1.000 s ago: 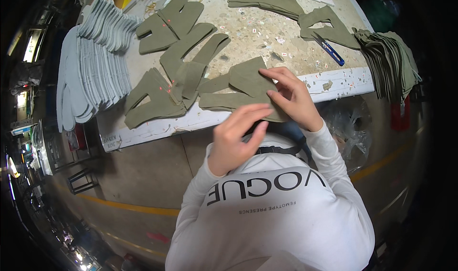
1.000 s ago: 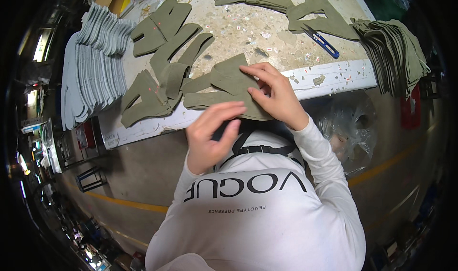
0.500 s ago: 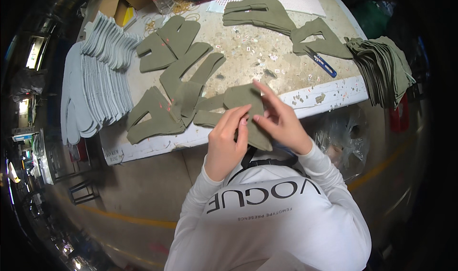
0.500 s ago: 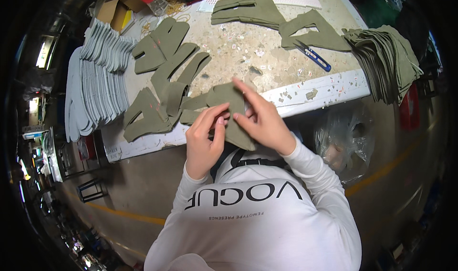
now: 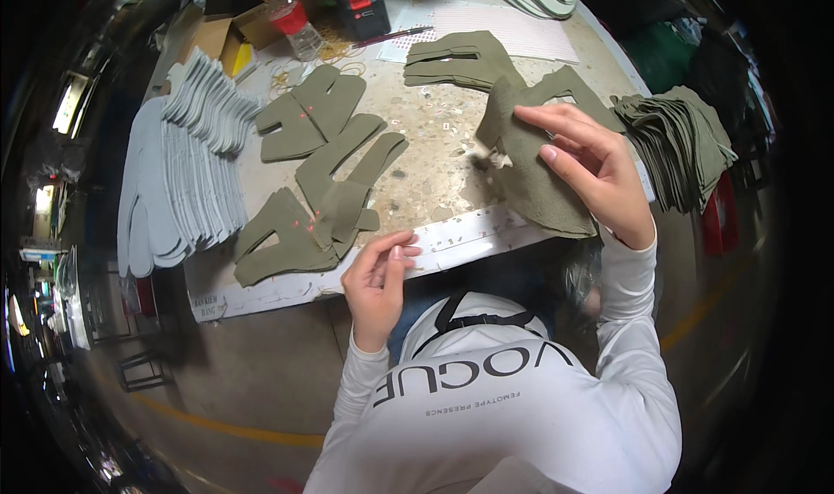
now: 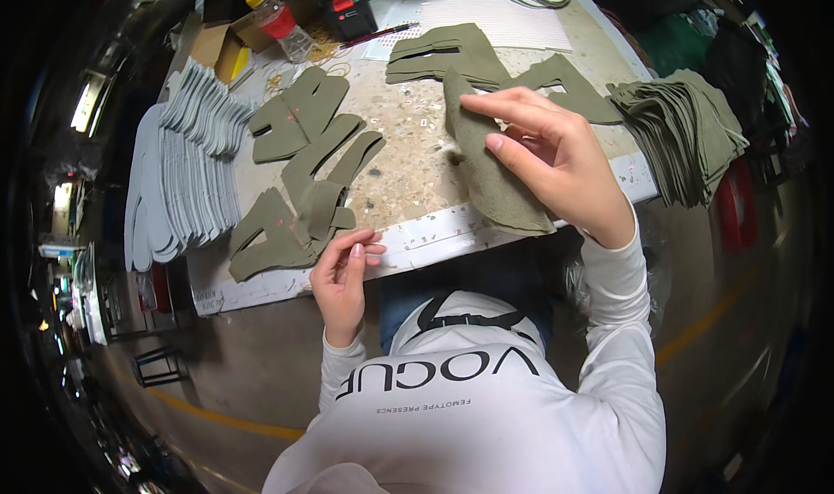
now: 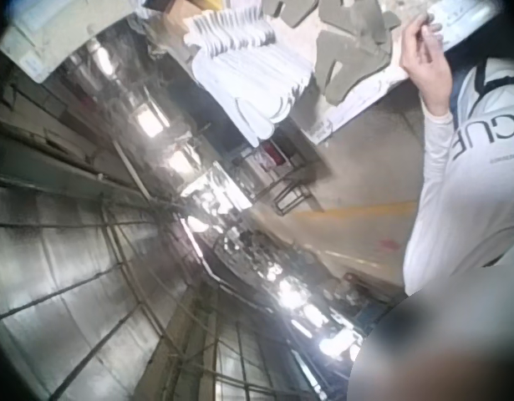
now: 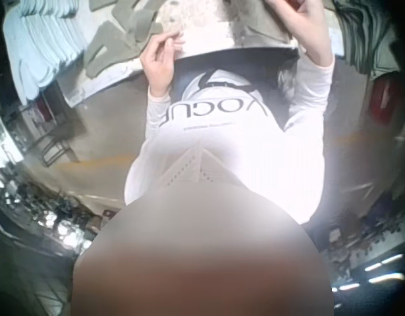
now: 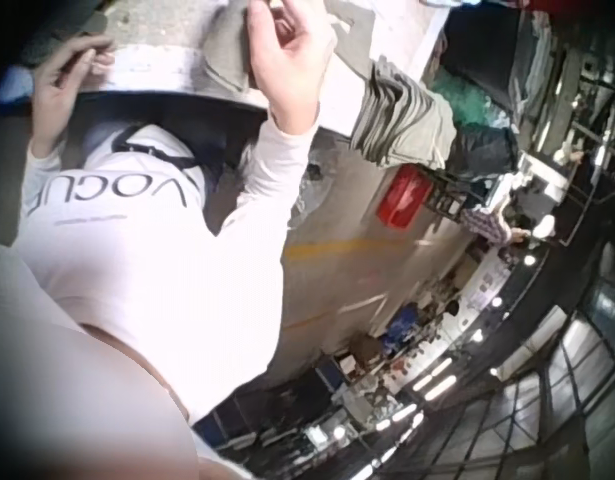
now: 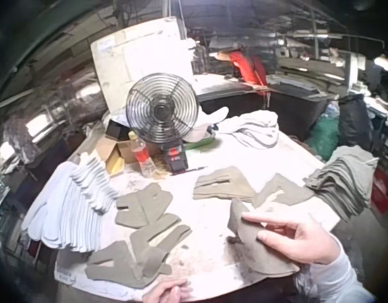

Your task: The person repeatedly picks up olive-green fabric pieces from a table, inspects them, and places them into a growing stack. The person handles the pieces one at a time, turning them over and aligning them before stacking.

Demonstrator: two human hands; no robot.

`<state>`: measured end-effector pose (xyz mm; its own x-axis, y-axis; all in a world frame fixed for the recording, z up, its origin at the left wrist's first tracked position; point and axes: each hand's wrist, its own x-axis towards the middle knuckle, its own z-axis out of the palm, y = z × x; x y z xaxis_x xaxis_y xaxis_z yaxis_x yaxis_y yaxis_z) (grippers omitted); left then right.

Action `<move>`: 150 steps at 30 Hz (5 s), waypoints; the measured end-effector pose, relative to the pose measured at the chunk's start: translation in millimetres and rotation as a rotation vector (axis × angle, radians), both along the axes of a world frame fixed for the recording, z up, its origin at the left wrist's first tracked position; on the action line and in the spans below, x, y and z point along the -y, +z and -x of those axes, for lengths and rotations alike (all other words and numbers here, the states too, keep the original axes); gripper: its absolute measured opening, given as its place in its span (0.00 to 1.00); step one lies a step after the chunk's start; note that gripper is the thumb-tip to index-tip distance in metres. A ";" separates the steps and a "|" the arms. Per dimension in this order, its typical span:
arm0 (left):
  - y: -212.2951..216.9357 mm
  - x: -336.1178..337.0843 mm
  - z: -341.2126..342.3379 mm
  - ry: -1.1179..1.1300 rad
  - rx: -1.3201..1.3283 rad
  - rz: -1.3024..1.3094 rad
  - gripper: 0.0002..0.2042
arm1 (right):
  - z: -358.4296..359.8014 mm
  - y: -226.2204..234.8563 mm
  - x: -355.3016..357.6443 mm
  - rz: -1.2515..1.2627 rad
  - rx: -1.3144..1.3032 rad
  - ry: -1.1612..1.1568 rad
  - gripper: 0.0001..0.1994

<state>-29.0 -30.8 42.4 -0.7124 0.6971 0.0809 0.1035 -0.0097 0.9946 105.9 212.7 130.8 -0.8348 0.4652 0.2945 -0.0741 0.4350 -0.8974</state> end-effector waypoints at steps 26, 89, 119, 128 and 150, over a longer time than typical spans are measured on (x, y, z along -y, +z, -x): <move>180.8 20.3 172.8 -0.170 -0.627 0.352 0.14 | 67.9 -117.9 13.8 -0.192 -0.020 -0.123 0.11; -26.8 5.5 84.7 0.614 -0.672 0.672 0.14 | 73.6 -133.4 68.3 -0.402 0.077 -0.125 0.07; -19.2 -36.2 1.8 -0.153 0.113 -0.004 0.29 | 33.6 -121.9 25.2 1.738 -0.540 0.367 0.32; -19.4 -18.4 3.7 0.050 -0.241 0.185 0.20 | -16.6 -118.2 -2.9 0.885 -0.256 -0.188 0.25; -7.4 87.7 92.6 0.147 -0.646 0.496 0.11 | -38.5 -114.6 48.9 -0.360 0.249 -0.187 0.16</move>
